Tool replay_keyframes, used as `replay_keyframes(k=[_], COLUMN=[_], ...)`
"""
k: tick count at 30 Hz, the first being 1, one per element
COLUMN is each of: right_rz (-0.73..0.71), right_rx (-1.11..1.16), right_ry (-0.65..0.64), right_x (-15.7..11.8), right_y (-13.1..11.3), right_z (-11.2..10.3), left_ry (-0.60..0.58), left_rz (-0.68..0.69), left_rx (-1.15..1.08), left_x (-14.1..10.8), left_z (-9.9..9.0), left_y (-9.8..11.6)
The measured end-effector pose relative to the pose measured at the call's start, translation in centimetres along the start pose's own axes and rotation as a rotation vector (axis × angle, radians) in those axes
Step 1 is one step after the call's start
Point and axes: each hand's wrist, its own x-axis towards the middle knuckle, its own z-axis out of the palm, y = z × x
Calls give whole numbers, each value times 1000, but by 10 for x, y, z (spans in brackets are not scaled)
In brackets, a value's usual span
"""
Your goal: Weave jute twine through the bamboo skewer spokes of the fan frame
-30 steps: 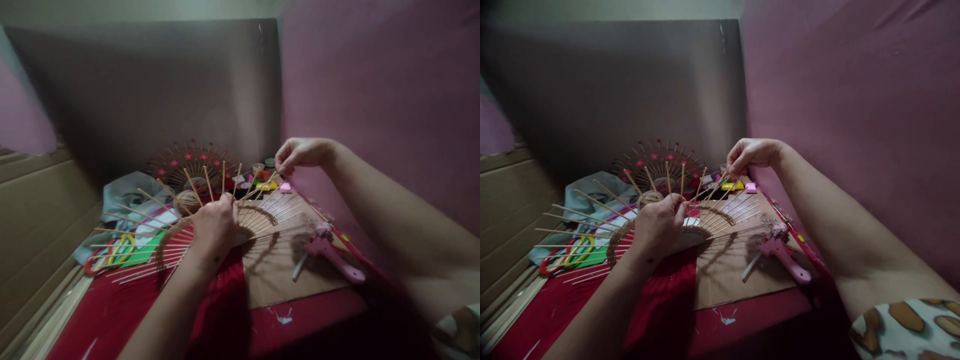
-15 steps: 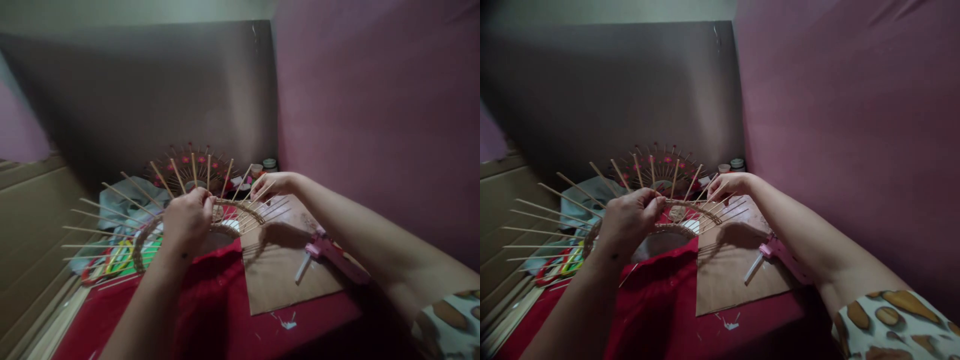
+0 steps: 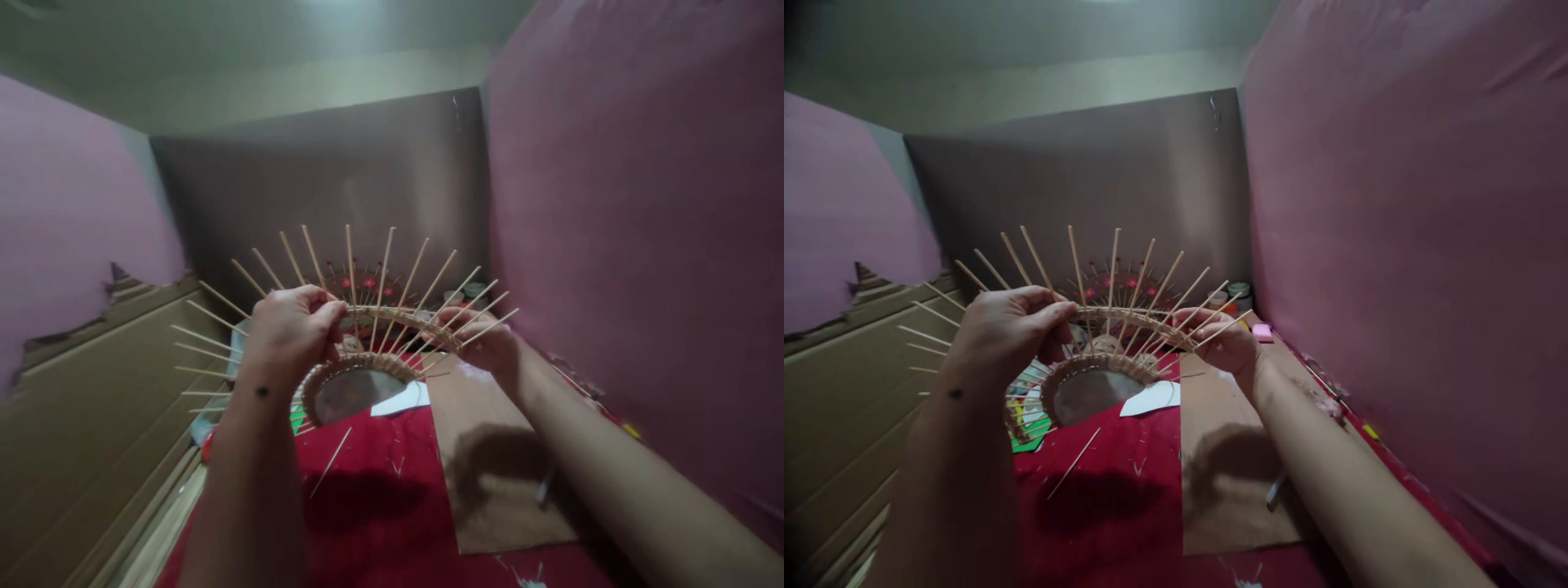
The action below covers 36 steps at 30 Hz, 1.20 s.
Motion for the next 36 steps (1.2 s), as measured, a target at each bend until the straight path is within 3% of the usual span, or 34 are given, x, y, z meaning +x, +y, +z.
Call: replay_keyframes(k=[5,11,15,20,24,29,36], right_rz=[-61,-13,-10,30,52,6,-21], right_rx=[38,51,133,323,382,379,410], right_ry=[-42,283,351,430,428,384,397], right_x=[-12,-9,-11,-13,-13,-11,-9], right_y=[18,43,53,62,69,77,79], right_z=[33,48,47,45,46,49,55], left_ry=[55,-37,-81,125,142,83,49], left_rz=[-41,42,75,119,173,259,286], left_rx=[-52,-60,-68,-169,-175,-115,209], left_x=[2,2,7,8,3,-2,-2], left_z=[-2,14,24,24,23,39,58], left_y=[-4,0,-1,-6,-7,1,9])
